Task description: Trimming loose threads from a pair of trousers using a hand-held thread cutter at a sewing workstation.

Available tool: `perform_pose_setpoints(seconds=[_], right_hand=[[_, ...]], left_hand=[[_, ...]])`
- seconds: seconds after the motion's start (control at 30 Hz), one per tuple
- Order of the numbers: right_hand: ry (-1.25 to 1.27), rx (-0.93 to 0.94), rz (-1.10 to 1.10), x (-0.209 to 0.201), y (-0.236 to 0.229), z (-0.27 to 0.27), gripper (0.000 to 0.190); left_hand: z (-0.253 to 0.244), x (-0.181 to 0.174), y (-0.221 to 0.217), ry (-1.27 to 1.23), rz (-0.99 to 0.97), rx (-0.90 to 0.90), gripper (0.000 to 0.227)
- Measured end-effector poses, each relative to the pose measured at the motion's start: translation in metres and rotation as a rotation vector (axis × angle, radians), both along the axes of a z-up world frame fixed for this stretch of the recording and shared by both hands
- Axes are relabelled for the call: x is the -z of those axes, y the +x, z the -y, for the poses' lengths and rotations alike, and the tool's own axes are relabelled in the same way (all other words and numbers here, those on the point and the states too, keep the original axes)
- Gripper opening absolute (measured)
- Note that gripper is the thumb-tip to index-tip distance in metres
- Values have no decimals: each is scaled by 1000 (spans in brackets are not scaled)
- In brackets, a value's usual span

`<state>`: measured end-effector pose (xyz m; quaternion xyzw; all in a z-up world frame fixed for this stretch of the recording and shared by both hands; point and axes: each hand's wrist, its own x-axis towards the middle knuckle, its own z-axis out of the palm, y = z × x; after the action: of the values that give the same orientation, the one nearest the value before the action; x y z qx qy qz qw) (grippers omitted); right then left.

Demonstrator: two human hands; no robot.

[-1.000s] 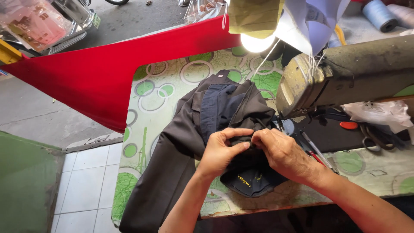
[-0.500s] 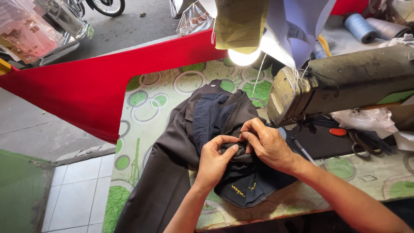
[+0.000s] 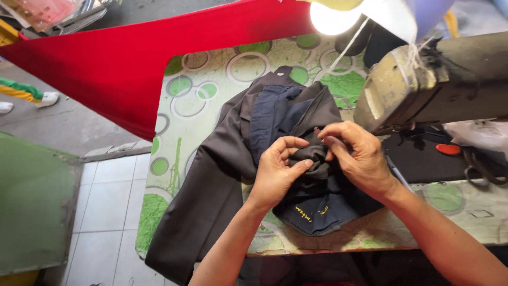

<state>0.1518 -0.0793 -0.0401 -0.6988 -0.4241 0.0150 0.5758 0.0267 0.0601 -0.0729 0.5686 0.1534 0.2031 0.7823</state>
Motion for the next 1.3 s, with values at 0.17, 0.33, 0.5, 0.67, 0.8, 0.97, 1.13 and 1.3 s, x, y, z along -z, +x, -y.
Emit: perform_pose_setpoints(seconds=[0.17, 0.33, 0.5, 0.67, 0.8, 0.97, 1.13, 1.3], right_hand=[[-168, -26, 312, -2, 2, 5, 17], [-403, -219, 334, 2, 16, 11, 27], [-261, -192, 254, 1, 12, 13, 13], [-184, -112, 344, 4, 5, 13, 10], [-226, 32, 319, 8, 1, 12, 7], [-295, 22, 211, 17, 6, 3, 4], [-300, 12, 252, 18, 1, 3, 7], [-218, -48, 354, 7, -5, 6, 19]], left_hand=[[-1, -2, 0, 59, 6, 5, 42], [4, -26, -10, 147, -64, 34, 35], [4, -31, -12, 274, -122, 37, 32], [3, -42, -16, 439, -199, 68, 34], [0, -48, -19, 312, -161, 132, 43], [-1, -36, -20, 460, -102, 131, 38], [2, -15, -16, 613, -63, 144, 21], [2, -8, -13, 576, -54, 110, 23]])
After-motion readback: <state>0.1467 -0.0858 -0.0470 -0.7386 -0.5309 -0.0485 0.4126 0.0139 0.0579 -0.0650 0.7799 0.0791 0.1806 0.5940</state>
